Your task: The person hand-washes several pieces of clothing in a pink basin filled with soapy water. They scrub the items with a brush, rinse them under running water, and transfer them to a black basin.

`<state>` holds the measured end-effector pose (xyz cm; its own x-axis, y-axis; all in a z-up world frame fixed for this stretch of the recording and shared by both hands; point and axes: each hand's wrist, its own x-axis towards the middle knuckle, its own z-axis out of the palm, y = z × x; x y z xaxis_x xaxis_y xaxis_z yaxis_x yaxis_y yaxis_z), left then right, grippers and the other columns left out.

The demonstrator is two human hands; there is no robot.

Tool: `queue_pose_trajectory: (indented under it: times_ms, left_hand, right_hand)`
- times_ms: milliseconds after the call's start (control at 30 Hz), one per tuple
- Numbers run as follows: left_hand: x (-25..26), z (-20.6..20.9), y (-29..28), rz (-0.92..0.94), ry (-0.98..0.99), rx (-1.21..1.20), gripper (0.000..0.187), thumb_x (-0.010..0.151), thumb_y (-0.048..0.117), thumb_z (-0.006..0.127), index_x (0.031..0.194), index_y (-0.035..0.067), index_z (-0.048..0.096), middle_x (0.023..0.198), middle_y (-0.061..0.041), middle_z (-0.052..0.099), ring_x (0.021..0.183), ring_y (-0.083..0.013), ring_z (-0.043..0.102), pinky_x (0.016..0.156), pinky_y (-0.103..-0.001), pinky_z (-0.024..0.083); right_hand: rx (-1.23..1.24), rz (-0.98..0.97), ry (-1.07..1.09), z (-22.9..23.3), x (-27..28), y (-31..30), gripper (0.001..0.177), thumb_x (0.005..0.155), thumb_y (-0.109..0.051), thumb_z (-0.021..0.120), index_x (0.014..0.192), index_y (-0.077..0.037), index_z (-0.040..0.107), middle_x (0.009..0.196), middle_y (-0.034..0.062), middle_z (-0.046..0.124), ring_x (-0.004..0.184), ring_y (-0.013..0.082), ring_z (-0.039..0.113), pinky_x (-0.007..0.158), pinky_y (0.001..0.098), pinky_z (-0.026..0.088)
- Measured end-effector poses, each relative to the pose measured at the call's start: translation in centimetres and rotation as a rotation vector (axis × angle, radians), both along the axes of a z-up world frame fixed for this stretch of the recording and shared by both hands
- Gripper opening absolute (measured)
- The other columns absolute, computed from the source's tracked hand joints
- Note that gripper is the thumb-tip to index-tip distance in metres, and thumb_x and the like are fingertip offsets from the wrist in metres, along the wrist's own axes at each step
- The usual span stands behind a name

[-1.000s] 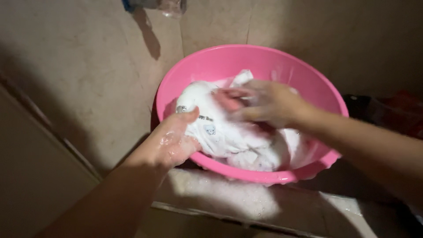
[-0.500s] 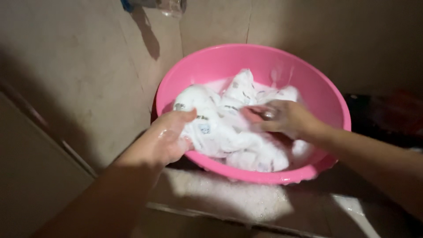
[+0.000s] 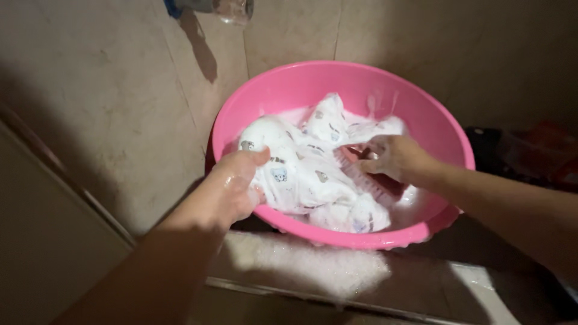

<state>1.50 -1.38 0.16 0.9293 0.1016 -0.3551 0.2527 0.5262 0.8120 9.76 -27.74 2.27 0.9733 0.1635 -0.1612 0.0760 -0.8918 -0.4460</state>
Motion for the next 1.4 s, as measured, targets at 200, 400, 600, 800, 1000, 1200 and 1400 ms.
queue_pose_trajectory:
  times_ms: [200,400,600,800,1000,1200,1400]
  left_hand:
    - [-0.2,0.7,-0.1,-0.093,-0.062,0.005,0.047,0.091,0.020,0.050,0.133,0.000,0.056,0.124,-0.019,0.071,0.112,-0.0376,0.070,0.093,-0.056,0.055]
    - [-0.5,-0.5,0.1,-0.002,-0.075,0.037,0.045,0.094,0.017,0.060,0.135,0.000,0.056,0.123,-0.013,0.072,0.110,-0.0300,0.071,0.090,-0.047,0.054]
    - [1.4,-1.0,-2.1,0.083,-0.095,0.099,0.038,0.095,0.016,0.060,0.128,-0.002,0.063,0.115,-0.016,0.073,0.098,-0.0307,0.071,0.080,-0.046,0.056]
    - [-0.8,-0.9,-1.6,0.204,-0.097,0.197,0.040,0.096,0.006,0.061,0.134,0.015,0.050,0.108,-0.011,0.069,0.098,-0.0302,0.070,0.074,-0.049,0.054]
    - [1.4,-1.8,-2.8,0.165,-0.048,0.112,0.032,0.096,0.014,0.061,0.123,-0.003,0.058,0.109,-0.017,0.070,0.094,-0.0303,0.071,0.078,-0.044,0.058]
    - [2.3,-2.0,-2.5,0.183,-0.077,0.209,0.034,0.095,0.011,0.055,0.126,-0.002,0.061,0.111,-0.018,0.067,0.093,-0.0295,0.066,0.079,-0.045,0.054]
    - [-0.2,-1.4,-2.9,0.128,-0.083,0.189,0.038,0.094,0.017,0.062,0.126,-0.002,0.059,0.107,-0.017,0.070,0.091,-0.0284,0.070,0.075,-0.043,0.057]
  right_hand:
    - [0.332,0.227,-0.196,2.5,-0.4,4.3,0.067,0.068,-0.055,0.082,0.114,-0.008,0.072,0.093,0.0168,0.078,0.073,0.0246,0.076,0.065,0.0389,0.063]
    - [0.082,-0.033,0.012,-0.1,-1.5,0.5,0.054,0.082,-0.040,0.073,0.125,-0.008,0.066,0.095,0.0203,0.078,0.069,0.0301,0.076,0.059,0.0407,0.062]
    - [0.431,0.067,-0.043,3.5,-2.5,5.2,0.054,0.089,-0.038,0.078,0.113,0.008,0.066,0.080,0.0181,0.072,0.061,0.0259,0.071,0.053,0.0380,0.060]
    - [0.016,0.104,-0.196,-1.2,-1.4,2.4,0.056,0.098,-0.049,0.069,0.097,0.006,0.082,0.073,0.0167,0.074,0.061,0.0256,0.072,0.062,0.0379,0.057]
    - [0.290,-0.043,-0.010,0.2,1.7,-0.2,0.054,0.087,-0.040,0.075,0.120,0.002,0.068,0.087,0.0198,0.077,0.066,0.0299,0.076,0.060,0.0432,0.064]
    - [0.497,0.089,-0.029,3.9,-1.2,6.8,0.051,0.086,-0.045,0.073,0.110,0.001,0.069,0.084,0.0176,0.076,0.063,0.0254,0.074,0.060,0.0412,0.063]
    - [-0.063,-0.074,-0.062,-3.5,1.2,-1.1,0.046,0.091,-0.050,0.067,0.103,-0.005,0.071,0.075,0.0136,0.076,0.056,0.0236,0.074,0.054,0.0398,0.062]
